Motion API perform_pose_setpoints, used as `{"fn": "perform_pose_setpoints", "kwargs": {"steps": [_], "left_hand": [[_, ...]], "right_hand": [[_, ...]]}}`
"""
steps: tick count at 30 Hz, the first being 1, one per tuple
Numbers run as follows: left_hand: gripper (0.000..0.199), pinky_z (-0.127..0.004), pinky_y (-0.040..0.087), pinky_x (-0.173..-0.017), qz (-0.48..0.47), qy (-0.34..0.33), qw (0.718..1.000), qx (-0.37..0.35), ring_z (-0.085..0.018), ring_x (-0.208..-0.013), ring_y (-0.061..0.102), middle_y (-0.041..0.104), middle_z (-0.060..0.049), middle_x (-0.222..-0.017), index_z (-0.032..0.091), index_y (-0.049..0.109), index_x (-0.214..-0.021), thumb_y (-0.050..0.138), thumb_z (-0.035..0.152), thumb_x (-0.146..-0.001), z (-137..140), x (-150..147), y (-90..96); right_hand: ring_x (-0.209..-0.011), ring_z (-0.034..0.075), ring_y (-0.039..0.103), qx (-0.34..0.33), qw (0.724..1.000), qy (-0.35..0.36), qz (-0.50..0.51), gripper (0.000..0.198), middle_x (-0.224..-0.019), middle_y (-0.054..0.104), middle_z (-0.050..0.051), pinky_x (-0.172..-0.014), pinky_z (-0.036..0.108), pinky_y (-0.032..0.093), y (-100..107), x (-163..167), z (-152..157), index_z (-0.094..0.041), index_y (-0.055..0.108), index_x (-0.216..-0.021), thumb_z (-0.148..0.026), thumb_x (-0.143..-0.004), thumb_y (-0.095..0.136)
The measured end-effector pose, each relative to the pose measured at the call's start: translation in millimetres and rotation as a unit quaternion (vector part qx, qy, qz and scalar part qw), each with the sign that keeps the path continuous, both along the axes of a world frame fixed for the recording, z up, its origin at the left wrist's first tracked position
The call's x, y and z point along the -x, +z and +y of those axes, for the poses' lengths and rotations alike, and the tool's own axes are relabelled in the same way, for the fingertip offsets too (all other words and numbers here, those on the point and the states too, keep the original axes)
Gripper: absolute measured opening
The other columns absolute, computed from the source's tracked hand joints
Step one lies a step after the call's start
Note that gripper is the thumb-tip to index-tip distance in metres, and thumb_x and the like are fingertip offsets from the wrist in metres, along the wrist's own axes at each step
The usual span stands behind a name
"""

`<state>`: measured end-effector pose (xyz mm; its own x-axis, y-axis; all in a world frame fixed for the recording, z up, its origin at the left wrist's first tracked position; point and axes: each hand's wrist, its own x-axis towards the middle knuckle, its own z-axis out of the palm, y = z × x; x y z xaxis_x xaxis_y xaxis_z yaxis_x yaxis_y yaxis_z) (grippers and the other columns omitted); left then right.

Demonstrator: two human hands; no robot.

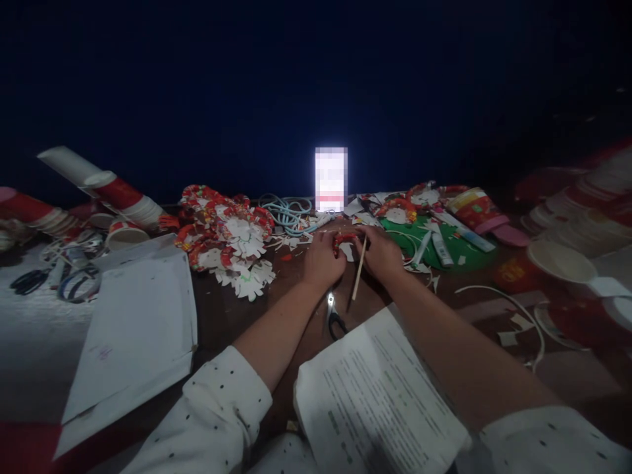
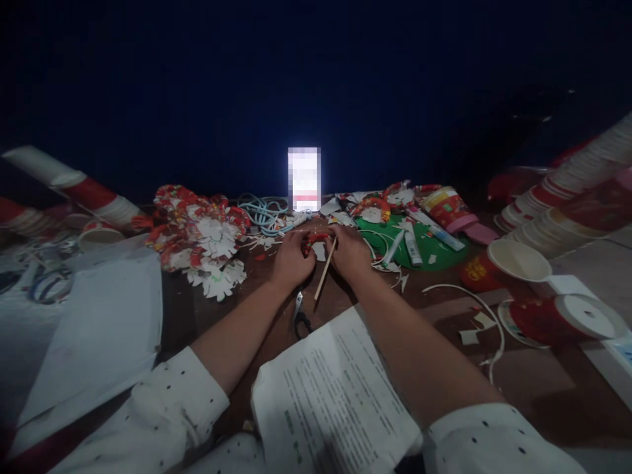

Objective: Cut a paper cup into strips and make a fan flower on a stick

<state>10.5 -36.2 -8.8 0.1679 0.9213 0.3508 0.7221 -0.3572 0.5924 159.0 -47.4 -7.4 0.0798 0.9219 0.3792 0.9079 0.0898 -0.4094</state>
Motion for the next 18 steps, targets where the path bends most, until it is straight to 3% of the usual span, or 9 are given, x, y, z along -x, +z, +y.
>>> {"fn": "perform_pose_setpoints", "kwargs": {"steps": [11,14,18], "left_hand": [[0.038,-0.037,0.051,-0.088,0.040,0.007,0.999,-0.001,-0.026,-0.104,0.059,0.059,-0.010,-0.114,0.022,0.059,-0.114,0.059,0.020,-0.076,-4.5,-0.8,1.4],[0.035,-0.037,0.050,-0.089,0.016,0.013,1.000,-0.018,-0.026,-0.104,0.059,0.060,-0.010,-0.111,0.020,0.060,-0.111,0.062,0.030,-0.078,-3.4,-0.6,0.9],[0.027,-0.037,0.047,-0.092,-0.050,0.033,0.997,-0.046,-0.023,-0.103,0.058,0.062,-0.012,-0.105,0.016,0.061,-0.107,0.052,0.033,-0.087,5.2,4.7,-3.1]], "right_hand": [[-0.100,0.025,0.060,-0.010,1.000,0.025,0.007,0.029,-0.106,0.068,0.010,-0.086,0.035,0.046,-3.3,-2.2,4.3,-0.019,0.064,-0.111,-0.029,-0.088,0.051],[-0.100,0.024,0.060,-0.014,0.999,0.017,0.030,0.030,-0.106,0.068,0.010,-0.087,0.035,0.046,0.4,-2.7,3.9,-0.019,0.064,-0.111,-0.034,-0.089,0.050],[-0.097,0.023,0.062,-0.010,0.992,-0.038,0.124,0.035,-0.107,0.069,0.006,-0.084,0.035,0.048,4.1,-11.5,2.7,-0.023,0.064,-0.112,-0.043,-0.090,0.047]]}}
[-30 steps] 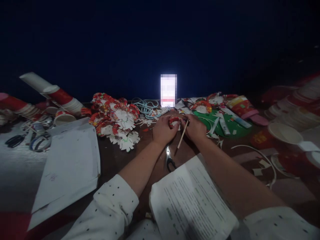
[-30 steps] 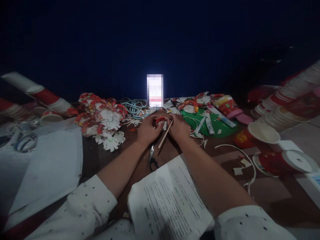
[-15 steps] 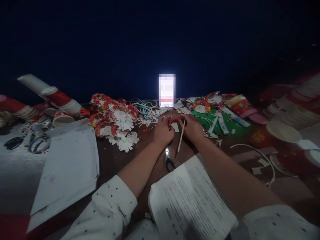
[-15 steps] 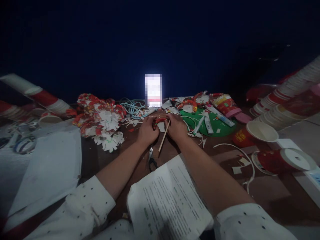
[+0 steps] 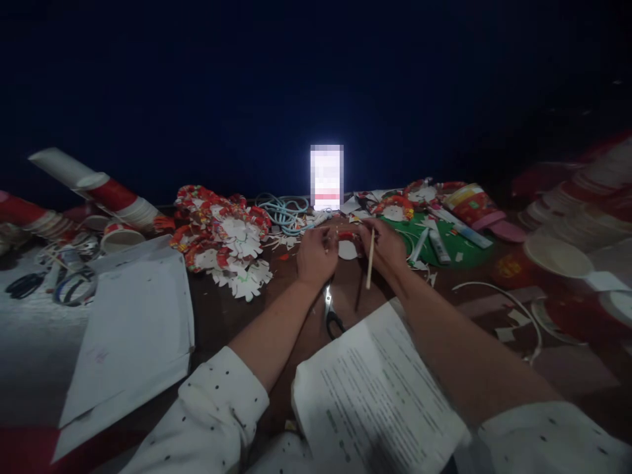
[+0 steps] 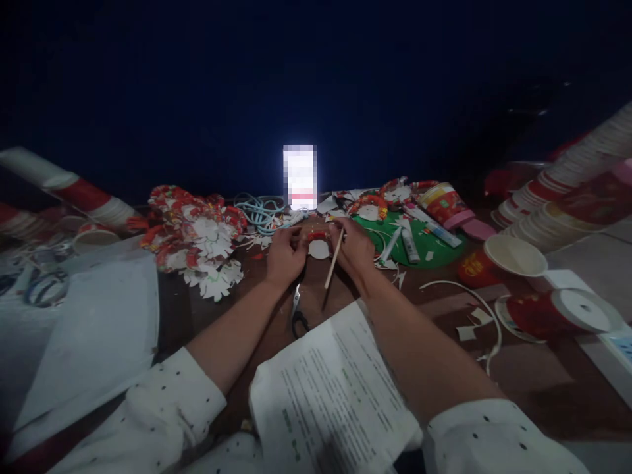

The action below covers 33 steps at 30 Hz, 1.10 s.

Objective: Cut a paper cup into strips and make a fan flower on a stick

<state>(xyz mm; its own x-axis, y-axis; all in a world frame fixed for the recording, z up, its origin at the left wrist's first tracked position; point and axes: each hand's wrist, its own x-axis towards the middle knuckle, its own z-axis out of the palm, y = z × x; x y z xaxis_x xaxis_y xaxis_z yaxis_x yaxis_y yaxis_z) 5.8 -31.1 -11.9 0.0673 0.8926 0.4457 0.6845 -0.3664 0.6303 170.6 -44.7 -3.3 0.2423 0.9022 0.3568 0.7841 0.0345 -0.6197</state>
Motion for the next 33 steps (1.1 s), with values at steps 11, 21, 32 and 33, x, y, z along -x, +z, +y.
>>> {"fn": "perform_pose_setpoints", "kwargs": {"steps": [11,21,32,33], "left_hand": [[0.060,-0.044,0.040,-0.101,0.055,-0.039,0.998,0.013,-0.029,-0.115,0.052,0.060,-0.014,-0.119,0.016,0.051,-0.125,0.069,0.038,-0.072,0.1,-2.0,-0.8],[0.068,-0.045,0.037,-0.102,0.120,-0.063,0.990,0.040,-0.031,-0.119,0.049,0.058,-0.015,-0.123,0.015,0.048,-0.129,0.069,0.043,-0.071,-1.4,-3.0,-0.4],[0.057,-0.046,0.035,-0.103,0.116,0.008,0.992,0.044,-0.031,-0.118,0.049,0.060,-0.013,-0.121,0.018,0.052,-0.126,0.067,0.034,-0.073,-1.7,1.2,1.0],[0.058,-0.046,0.035,-0.103,0.114,0.011,0.993,0.043,-0.031,-0.118,0.048,0.059,-0.013,-0.121,0.018,0.052,-0.126,0.068,0.035,-0.073,-2.1,0.9,1.3]], "right_hand": [[-0.092,0.024,0.066,0.054,0.998,-0.030,0.018,0.040,-0.100,0.072,0.006,-0.080,0.036,0.049,9.2,-7.8,-8.9,-0.025,0.066,-0.111,-0.051,-0.087,0.049],[-0.091,0.024,0.067,0.112,0.991,0.021,-0.073,0.040,-0.103,0.072,0.006,-0.077,0.034,0.048,11.2,4.2,-14.6,-0.026,0.063,-0.115,-0.051,-0.087,0.049],[-0.100,0.026,0.066,0.069,0.994,0.065,-0.057,0.042,-0.114,0.069,0.008,-0.085,0.037,0.050,7.7,7.9,-10.4,-0.025,0.060,-0.124,-0.043,-0.089,0.050],[-0.103,0.026,0.065,0.067,0.995,0.056,-0.045,0.042,-0.116,0.068,0.008,-0.087,0.038,0.050,7.6,7.0,-9.9,-0.024,0.059,-0.126,-0.042,-0.089,0.049]]}}
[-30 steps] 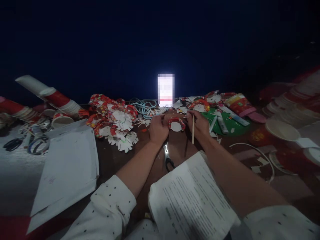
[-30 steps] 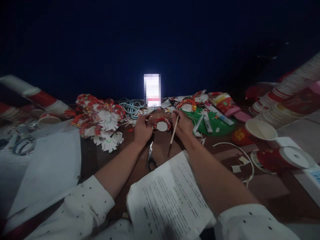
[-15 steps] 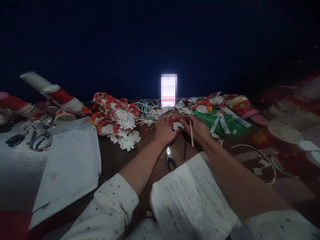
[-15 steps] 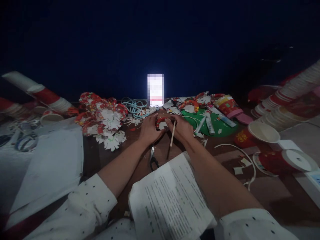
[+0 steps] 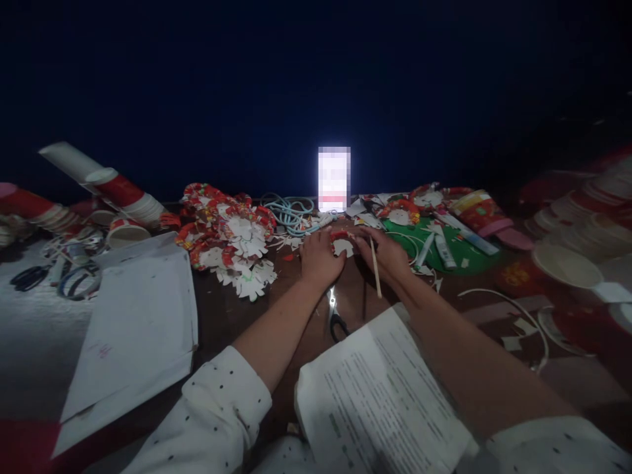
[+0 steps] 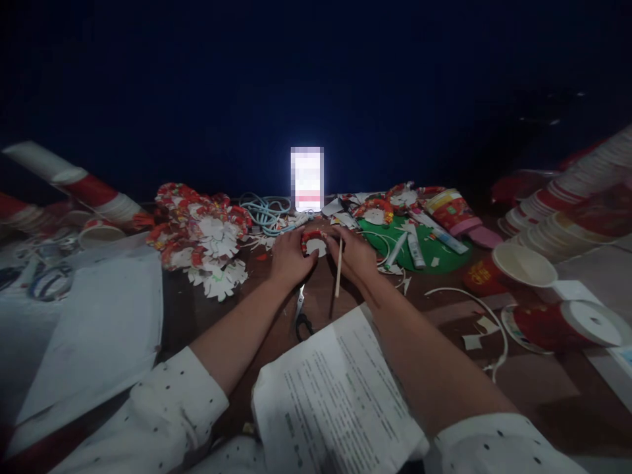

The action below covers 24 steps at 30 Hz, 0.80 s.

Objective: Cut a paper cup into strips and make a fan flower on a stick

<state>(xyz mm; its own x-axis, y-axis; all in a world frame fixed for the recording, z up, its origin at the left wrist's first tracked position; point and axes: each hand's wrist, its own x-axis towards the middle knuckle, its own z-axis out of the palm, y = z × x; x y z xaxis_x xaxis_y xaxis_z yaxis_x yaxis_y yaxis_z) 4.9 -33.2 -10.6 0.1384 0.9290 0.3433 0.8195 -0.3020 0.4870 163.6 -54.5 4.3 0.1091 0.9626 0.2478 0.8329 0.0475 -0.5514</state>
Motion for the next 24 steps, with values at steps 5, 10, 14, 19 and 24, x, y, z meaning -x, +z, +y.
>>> {"fn": "perform_pose_setpoints", "kwargs": {"steps": [5,10,14,19,24], "left_hand": [[0.049,-0.045,0.035,-0.102,-0.050,0.003,0.998,-0.048,-0.029,-0.118,0.048,0.058,-0.014,-0.118,0.017,0.055,-0.120,0.063,0.042,-0.079,1.6,-0.1,0.3],[0.026,-0.039,0.038,-0.099,-0.155,0.046,0.982,-0.101,-0.023,-0.107,0.054,0.062,-0.011,-0.107,0.017,0.060,-0.106,0.046,0.033,-0.090,13.3,8.4,-3.4],[0.025,-0.037,0.040,-0.097,-0.225,0.123,0.959,-0.125,-0.021,-0.104,0.054,0.062,-0.011,-0.104,0.016,0.059,-0.104,0.038,0.020,-0.090,21.9,21.1,-0.1],[0.028,-0.035,0.043,-0.096,-0.248,0.188,0.936,-0.164,-0.020,-0.102,0.055,0.060,-0.009,-0.102,0.017,0.060,-0.102,0.039,0.010,-0.084,29.5,33.8,3.2],[0.034,-0.034,0.046,-0.093,-0.238,0.167,0.947,-0.136,-0.019,-0.098,0.056,0.060,-0.007,-0.098,0.019,0.062,-0.099,0.042,0.004,-0.075,34.5,31.5,-3.2]], "right_hand": [[-0.109,0.025,0.062,-0.036,0.998,-0.034,0.047,0.042,-0.121,0.066,0.008,-0.094,0.039,0.048,-3.2,-9.6,5.5,-0.022,0.057,-0.128,-0.035,-0.093,0.039],[-0.114,0.025,0.057,-0.103,0.988,-0.109,0.044,0.042,-0.122,0.063,0.010,-0.098,0.043,0.044,-0.2,-28.4,11.3,-0.019,0.058,-0.127,-0.031,-0.090,0.040],[-0.110,0.024,0.056,-0.073,0.980,-0.179,0.051,0.049,-0.117,0.062,0.012,-0.097,0.041,0.043,5.5,-39.5,12.3,-0.016,0.055,-0.130,-0.023,-0.083,0.044],[-0.112,0.025,0.055,-0.066,0.979,-0.194,0.016,0.052,-0.120,0.060,0.012,-0.099,0.040,0.042,1.3,-53.7,17.2,-0.018,0.052,-0.133,-0.018,-0.082,0.043],[-0.115,0.027,0.054,-0.066,0.969,-0.237,-0.008,0.052,-0.123,0.059,0.013,-0.098,0.046,0.044,1.4,-76.8,20.9,-0.017,0.054,-0.131,-0.015,-0.080,0.043]]}}
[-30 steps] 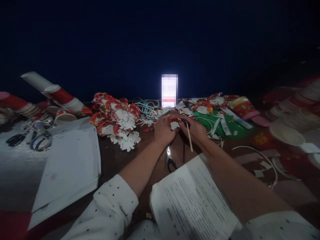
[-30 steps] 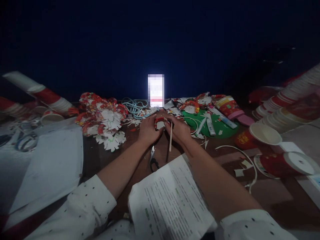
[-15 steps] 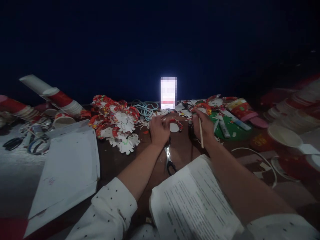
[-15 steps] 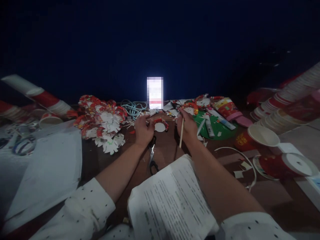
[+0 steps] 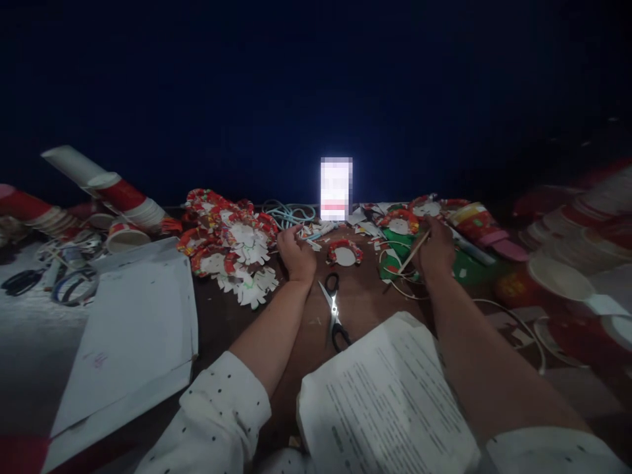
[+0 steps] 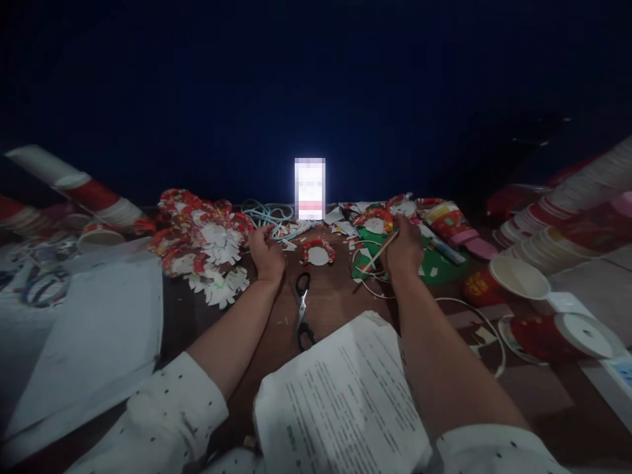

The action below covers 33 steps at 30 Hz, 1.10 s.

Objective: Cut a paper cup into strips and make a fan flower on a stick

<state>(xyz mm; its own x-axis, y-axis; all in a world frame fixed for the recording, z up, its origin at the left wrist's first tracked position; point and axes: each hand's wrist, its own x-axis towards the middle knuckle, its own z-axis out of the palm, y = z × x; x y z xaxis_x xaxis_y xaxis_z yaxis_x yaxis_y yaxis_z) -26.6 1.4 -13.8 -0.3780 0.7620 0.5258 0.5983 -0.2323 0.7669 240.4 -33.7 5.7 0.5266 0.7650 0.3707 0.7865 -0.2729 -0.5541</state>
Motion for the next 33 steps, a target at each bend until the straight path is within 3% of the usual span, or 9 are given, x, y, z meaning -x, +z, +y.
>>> {"fn": "perform_pose_setpoints", "kwargs": {"steps": [5,11,15,19,27,31,33], "left_hand": [[0.041,-0.033,0.046,-0.091,-0.037,-0.012,0.999,0.036,-0.019,-0.095,0.057,0.060,-0.007,-0.097,0.018,0.063,-0.098,0.041,0.000,-0.069,4.1,-1.4,-2.5],[0.038,-0.035,0.045,-0.091,-0.084,0.000,0.993,0.086,-0.019,-0.092,0.057,0.059,-0.007,-0.094,0.017,0.065,-0.095,0.043,0.001,-0.069,11.2,0.6,-4.2],[0.037,-0.035,0.045,-0.092,-0.084,-0.009,0.993,0.088,-0.019,-0.095,0.058,0.060,-0.007,-0.096,0.018,0.065,-0.095,0.043,0.001,-0.070,11.5,-2.6,-6.4],[0.037,-0.036,0.045,-0.093,-0.074,-0.020,0.994,0.080,-0.020,-0.097,0.057,0.060,-0.007,-0.098,0.019,0.065,-0.095,0.044,0.002,-0.070,10.7,-4.6,-8.4],[0.033,-0.037,0.044,-0.093,-0.076,-0.040,0.993,0.081,-0.021,-0.097,0.056,0.061,-0.009,-0.099,0.017,0.065,-0.095,0.046,0.004,-0.070,11.8,-8.7,-8.9],[0.033,-0.039,0.044,-0.093,-0.063,-0.048,0.994,0.073,-0.022,-0.098,0.055,0.060,-0.009,-0.099,0.017,0.065,-0.096,0.047,0.004,-0.071,10.9,-10.4,-9.2],[0.032,-0.039,0.044,-0.094,-0.053,-0.053,0.995,0.061,-0.022,-0.099,0.055,0.060,-0.009,-0.099,0.017,0.064,-0.097,0.047,0.004,-0.072,9.0,-11.1,-8.0]], "right_hand": [[-0.117,0.028,0.054,0.020,1.000,-0.013,-0.003,0.050,-0.126,0.059,0.014,-0.100,0.047,0.043,7.6,-7.0,-1.6,-0.015,0.056,-0.129,-0.014,-0.082,0.041],[-0.119,0.030,0.051,0.018,0.998,-0.029,-0.059,0.067,-0.129,0.056,0.017,-0.099,0.048,0.041,9.2,-6.1,-3.6,-0.017,0.039,-0.144,-0.013,-0.077,0.046],[-0.117,0.031,0.052,-0.011,0.997,-0.004,-0.082,0.045,-0.120,0.061,0.015,-0.094,0.046,0.044,16.3,7.6,-2.3,-0.018,0.056,-0.129,-0.028,-0.086,0.043],[-0.100,0.027,0.060,0.105,0.984,0.079,-0.121,0.033,-0.110,0.067,0.011,-0.086,0.041,0.048,19.6,32.2,8.8,-0.023,0.071,-0.105,-0.034,-0.087,0.046],[-0.099,0.030,0.062,0.236,0.956,0.067,-0.160,0.033,-0.109,0.067,0.014,-0.078,0.040,0.047,16.9,49.5,33.8,-0.023,0.068,-0.109,-0.033,-0.083,0.050],[-0.097,0.029,0.063,0.223,0.964,0.067,-0.132,0.032,-0.109,0.066,0.015,-0.077,0.039,0.047,17.4,49.8,36.0,-0.021,0.070,-0.105,-0.029,-0.082,0.050],[-0.096,0.029,0.062,0.174,0.980,0.055,-0.085,0.031,-0.109,0.067,0.014,-0.078,0.039,0.047,18.1,49.7,31.7,-0.020,0.069,-0.104,-0.030,-0.081,0.050]]}}
